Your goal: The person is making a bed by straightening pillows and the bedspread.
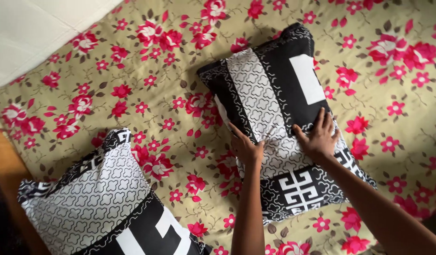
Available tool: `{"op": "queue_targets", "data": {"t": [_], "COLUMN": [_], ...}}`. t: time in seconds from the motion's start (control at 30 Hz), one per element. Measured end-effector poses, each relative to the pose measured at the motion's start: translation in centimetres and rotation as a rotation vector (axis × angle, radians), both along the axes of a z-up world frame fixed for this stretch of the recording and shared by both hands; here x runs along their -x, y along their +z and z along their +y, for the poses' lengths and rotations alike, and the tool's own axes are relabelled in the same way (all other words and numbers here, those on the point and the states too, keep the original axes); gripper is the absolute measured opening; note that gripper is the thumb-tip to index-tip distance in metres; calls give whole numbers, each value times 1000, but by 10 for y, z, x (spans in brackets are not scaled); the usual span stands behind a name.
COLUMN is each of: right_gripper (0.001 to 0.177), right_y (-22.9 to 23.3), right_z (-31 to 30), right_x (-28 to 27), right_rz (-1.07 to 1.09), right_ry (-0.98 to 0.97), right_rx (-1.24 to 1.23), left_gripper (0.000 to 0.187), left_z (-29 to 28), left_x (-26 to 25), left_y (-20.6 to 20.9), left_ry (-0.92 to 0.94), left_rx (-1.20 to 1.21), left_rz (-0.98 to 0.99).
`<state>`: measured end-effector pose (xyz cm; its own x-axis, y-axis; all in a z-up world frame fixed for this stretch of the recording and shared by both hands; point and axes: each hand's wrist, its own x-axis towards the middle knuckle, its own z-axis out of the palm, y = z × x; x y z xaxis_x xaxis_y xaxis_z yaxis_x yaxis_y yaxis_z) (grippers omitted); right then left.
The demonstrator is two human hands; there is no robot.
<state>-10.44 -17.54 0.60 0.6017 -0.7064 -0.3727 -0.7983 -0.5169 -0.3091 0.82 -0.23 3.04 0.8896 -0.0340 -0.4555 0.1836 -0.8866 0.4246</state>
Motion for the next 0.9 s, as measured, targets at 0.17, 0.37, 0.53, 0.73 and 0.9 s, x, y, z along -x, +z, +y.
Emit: {"op": "queue_targets", "data": {"t": [0.17, 0.37, 0.53, 0.73, 0.9], "right_gripper": [126, 142, 137, 103, 81], "right_y": [-15, -7, 5, -52, -16], "right_z": [-21, -51, -79, -131, -175], "right_x": [5, 0, -1, 12, 2], "right_rz": [6, -92, -128, -519, -642], "right_ry": [36, -3, -90, -341, -532], "right_rx": [-36, -156, -360, -884, -1184], "left_gripper": [151, 144, 126, 122, 108], "left_z": [27, 35, 14, -42, -100], "left_x": [-3, -5, -18, -21, -29], "left_y": [-73, -89, -32, 39, 43], "left_ry": [88, 171, 193, 272, 343], "left_rx": [88, 458, 554, 492, 674], "left_rz": [-4, -114, 140, 135, 85]}}
